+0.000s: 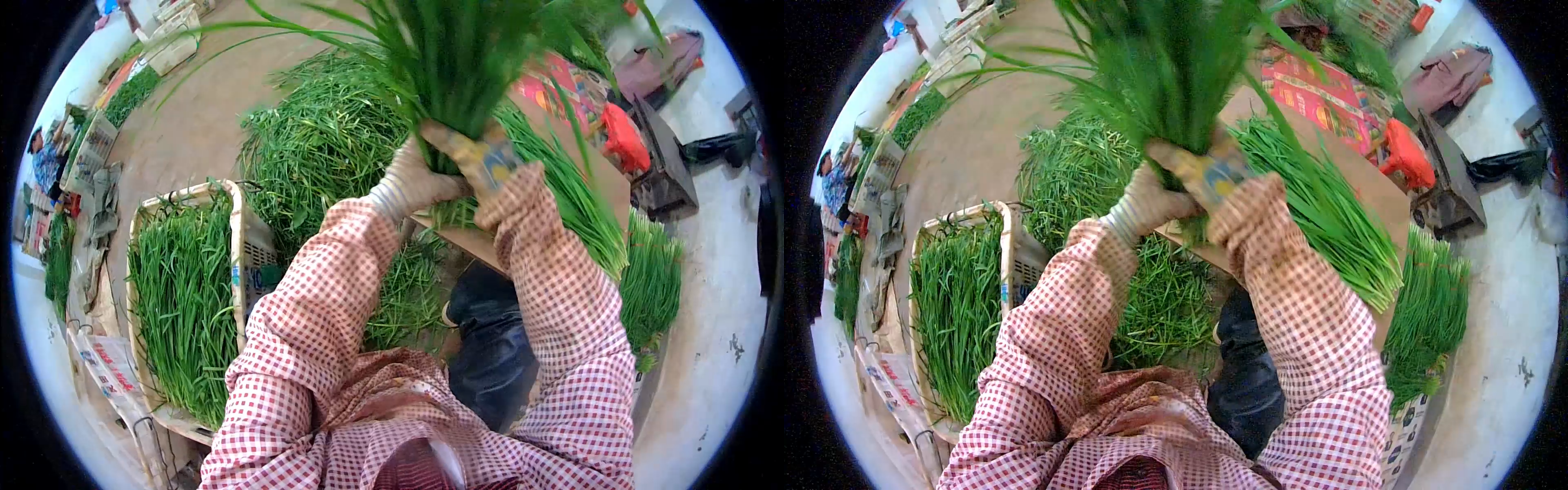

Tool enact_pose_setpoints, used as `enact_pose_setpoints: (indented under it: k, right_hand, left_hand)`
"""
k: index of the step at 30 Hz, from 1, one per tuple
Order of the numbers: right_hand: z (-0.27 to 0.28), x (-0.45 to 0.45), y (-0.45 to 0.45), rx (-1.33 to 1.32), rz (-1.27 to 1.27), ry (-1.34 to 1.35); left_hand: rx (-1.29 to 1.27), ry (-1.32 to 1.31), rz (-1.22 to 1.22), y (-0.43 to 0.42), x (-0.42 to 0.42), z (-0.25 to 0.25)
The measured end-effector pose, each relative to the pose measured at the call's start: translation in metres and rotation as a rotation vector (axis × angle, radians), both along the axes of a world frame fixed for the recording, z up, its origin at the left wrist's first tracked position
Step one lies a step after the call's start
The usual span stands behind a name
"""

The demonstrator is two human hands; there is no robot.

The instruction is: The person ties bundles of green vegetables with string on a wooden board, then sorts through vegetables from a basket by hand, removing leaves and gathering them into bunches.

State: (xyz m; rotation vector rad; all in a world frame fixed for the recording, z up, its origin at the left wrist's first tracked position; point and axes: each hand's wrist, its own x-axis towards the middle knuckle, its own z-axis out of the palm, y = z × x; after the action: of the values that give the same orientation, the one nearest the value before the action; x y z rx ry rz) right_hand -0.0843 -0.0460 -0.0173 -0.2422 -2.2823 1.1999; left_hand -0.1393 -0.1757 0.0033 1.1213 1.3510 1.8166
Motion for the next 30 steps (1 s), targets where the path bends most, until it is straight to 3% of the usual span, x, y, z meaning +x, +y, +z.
enact_pose_setpoints:
  k: [2, 4, 6, 8, 10, 13, 14, 15, 16, 17, 18, 20, 26, 28, 30]
  right_hand:
    - [0.012, -0.008, -0.002, 0.055, 0.023, -0.046]
    - [0.027, -0.013, -0.005, 0.084, 0.051, -0.062]
    - [0.045, -0.011, -0.008, 0.085, 0.083, -0.059]
    - [0.069, -0.002, -0.011, 0.063, 0.118, -0.056]
    - [0.084, 0.022, -0.016, 0.005, 0.141, -0.084]
    - [0.090, 0.082, -0.036, -0.146, 0.028, -0.504]
    - [0.077, 0.097, -0.044, -0.190, 0.119, -0.533]
    - [0.071, 0.109, -0.058, -0.155, 0.214, -0.566]
    - [0.099, 0.124, -0.092, -0.166, 0.216, -0.652]
    - [0.063, 0.129, -0.090, -0.031, 0.258, -0.593]
    - [0.088, 0.131, -0.115, -0.116, 0.342, -0.580]
    - [0.073, 0.140, -0.131, 0.033, 0.387, -0.550]
    - [-0.001, 0.143, -0.134, 0.243, 0.029, -0.471]
    - [0.003, 0.134, -0.111, 0.317, 0.145, -0.199]
    - [0.027, 0.101, -0.096, 0.389, 0.217, -0.164]
  left_hand:
    - [-0.173, -0.257, 0.111, -0.024, -0.004, 0.012]
    - [0.091, -0.357, 0.168, -0.041, -0.014, -0.005]
    - [0.174, -0.599, 0.129, -0.062, -0.010, -0.005]
    - [0.285, -0.627, 0.097, -0.079, -0.007, -0.015]
    - [0.367, -0.820, 0.062, -0.094, -0.003, -0.022]
    - [0.466, -0.929, 0.105, -0.106, 0.016, -0.036]
    - [0.499, -0.987, 0.102, -0.108, 0.020, -0.040]
    - [0.533, -0.978, 0.092, -0.111, 0.032, -0.035]
    - [0.539, -0.970, 0.089, -0.114, 0.040, -0.034]
    - [0.501, -0.990, 0.058, -0.115, 0.046, -0.036]
    - [0.466, -1.006, 0.032, -0.118, 0.051, -0.036]
    - [0.473, -0.996, 0.080, -0.118, 0.064, -0.029]
    - [0.707, -0.957, -0.015, -0.114, 0.085, 0.001]
    - [0.661, -0.914, -0.050, -0.117, 0.078, 0.006]
    - [0.621, -0.884, -0.077, -0.120, 0.081, 0.006]
